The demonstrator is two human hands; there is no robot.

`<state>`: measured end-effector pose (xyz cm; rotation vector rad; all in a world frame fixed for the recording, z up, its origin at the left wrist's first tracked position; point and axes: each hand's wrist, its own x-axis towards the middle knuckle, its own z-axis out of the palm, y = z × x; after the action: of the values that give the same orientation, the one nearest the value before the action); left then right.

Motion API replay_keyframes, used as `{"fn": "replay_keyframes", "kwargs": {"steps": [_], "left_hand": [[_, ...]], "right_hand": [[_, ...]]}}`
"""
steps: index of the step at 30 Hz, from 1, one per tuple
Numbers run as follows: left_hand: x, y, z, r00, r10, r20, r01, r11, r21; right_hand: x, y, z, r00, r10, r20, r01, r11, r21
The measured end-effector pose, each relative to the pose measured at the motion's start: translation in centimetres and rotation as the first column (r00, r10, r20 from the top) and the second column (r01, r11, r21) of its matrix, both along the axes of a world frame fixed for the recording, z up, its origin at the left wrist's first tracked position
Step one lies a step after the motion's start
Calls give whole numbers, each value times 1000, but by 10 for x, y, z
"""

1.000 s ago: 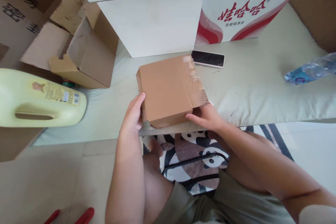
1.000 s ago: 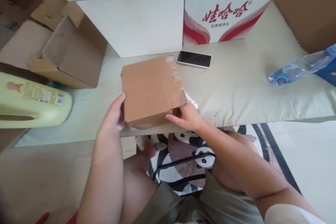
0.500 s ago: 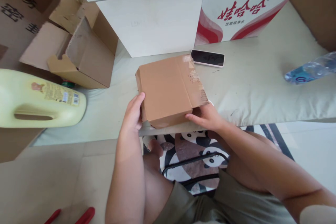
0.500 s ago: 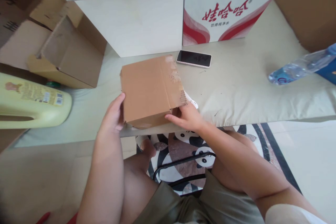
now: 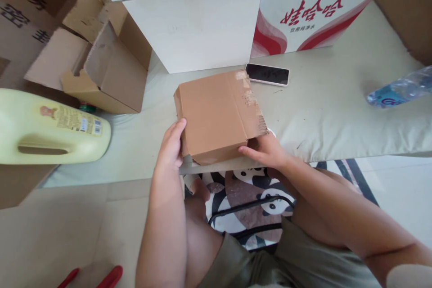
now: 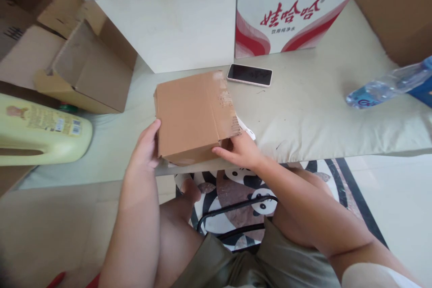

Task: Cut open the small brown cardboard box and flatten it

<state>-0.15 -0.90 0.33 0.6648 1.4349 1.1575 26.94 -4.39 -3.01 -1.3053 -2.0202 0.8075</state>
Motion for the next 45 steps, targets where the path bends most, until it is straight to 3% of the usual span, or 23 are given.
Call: {"fn": "replay_keyframes", "kwargs": {"steps": [6, 12, 33, 45], "left_hand": [[0, 1, 0, 1000, 9, -1, -9, 1000, -14], [0, 1, 2, 999, 19, -38, -19, 1000, 2], [2, -1, 5, 999, 25, -46, -25, 1000, 5], [1, 0, 3, 998, 23, -53, -22, 1000, 19]], "right_hand": [[-1, 0, 1, 1000, 2, -11, -1, 998, 65], [0, 0, 2, 1000, 5, 6, -5, 1000, 11], [0, 1, 2, 1000, 8, -22, -7, 999, 53], [1, 0, 1, 1000, 4, 4, -4, 1000, 0]]}}
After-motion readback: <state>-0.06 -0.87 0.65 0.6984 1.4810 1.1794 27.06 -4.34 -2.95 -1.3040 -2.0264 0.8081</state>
